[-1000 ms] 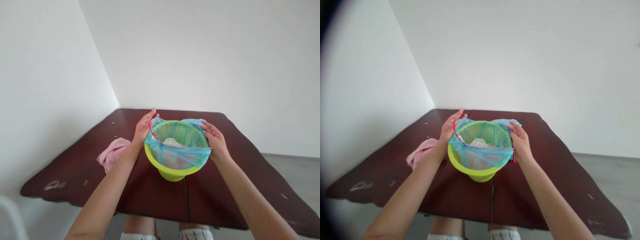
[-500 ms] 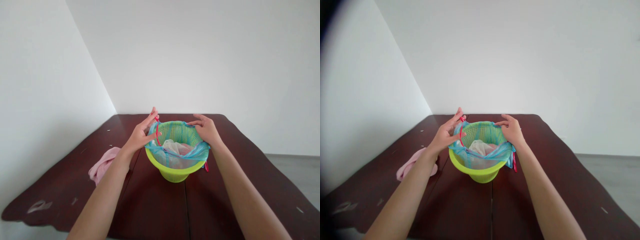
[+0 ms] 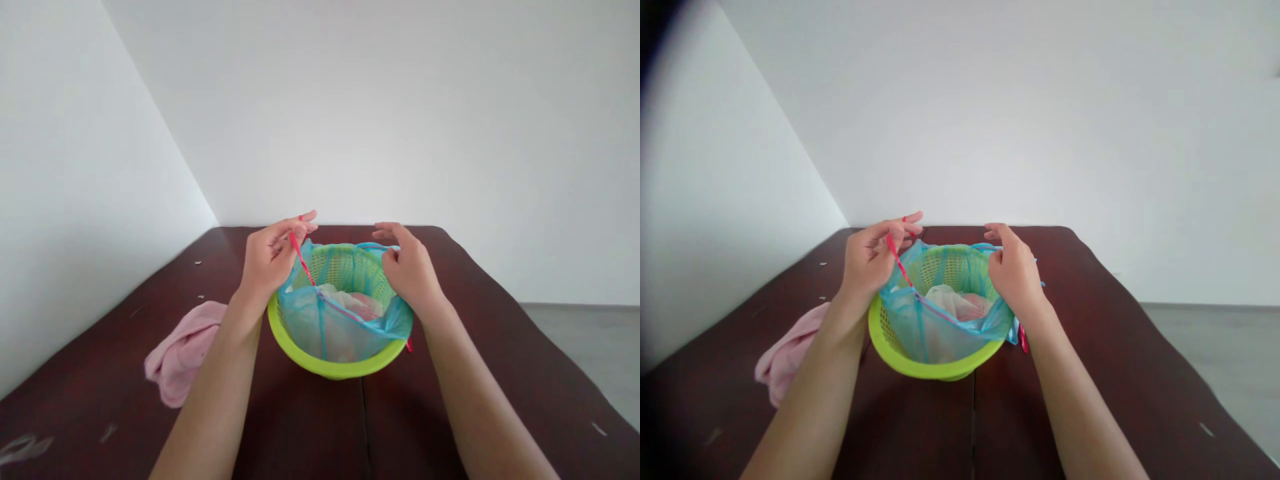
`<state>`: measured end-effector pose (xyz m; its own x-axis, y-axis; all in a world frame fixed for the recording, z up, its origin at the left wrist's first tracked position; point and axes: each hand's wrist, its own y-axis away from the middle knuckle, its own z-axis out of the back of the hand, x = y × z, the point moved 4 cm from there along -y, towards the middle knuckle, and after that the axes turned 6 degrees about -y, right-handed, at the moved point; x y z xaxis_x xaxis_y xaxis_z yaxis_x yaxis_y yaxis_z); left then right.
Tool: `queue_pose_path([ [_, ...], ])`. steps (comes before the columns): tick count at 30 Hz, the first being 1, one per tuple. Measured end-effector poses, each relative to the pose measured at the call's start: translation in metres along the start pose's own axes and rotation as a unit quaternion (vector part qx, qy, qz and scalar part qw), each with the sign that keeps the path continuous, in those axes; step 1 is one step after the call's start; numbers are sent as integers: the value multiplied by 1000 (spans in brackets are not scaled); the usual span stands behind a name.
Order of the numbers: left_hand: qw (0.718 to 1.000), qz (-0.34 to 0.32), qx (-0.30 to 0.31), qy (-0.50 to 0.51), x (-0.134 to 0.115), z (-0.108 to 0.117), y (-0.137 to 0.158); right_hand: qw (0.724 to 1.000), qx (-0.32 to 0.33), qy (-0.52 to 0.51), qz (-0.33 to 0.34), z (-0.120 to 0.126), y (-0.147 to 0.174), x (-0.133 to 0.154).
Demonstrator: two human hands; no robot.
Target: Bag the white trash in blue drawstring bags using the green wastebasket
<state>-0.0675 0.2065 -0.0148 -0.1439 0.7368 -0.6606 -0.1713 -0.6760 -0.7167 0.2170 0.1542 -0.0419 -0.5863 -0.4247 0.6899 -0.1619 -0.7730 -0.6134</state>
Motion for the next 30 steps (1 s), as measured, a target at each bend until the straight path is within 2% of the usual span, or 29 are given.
queue_pose_path([
  [2, 1000, -1, -21, 5, -7, 4, 1, 999, -26, 9, 23, 3, 5, 9],
  [5, 1000, 7, -10, -2, -10, 8, 0, 997, -26, 52, 48, 3, 15, 16],
  [10, 999, 39, -15, -31, -3, 15, -1, 966, -20, 258, 9, 3, 29, 8],
  [13, 997, 68, -23, -8, -1, 11, 2, 951, -8, 309, -5, 4, 31, 7],
  [15, 997, 63, -40, 21, -4, 6, 5, 947, 10, 319, -22, 3, 31, 8],
  [22, 996, -46, -74, 14, -17, -2, 10, 965, 12, 259, -39, -2, 26, 11],
  [27, 999, -37, -9, -24, -9, -7, 7, 988, 39, 131, -70, -5, 17, 0],
  [30, 998, -43, 14, -32, -10, -9, 7, 993, 56, 88, -54, -6, 13, -1],
])
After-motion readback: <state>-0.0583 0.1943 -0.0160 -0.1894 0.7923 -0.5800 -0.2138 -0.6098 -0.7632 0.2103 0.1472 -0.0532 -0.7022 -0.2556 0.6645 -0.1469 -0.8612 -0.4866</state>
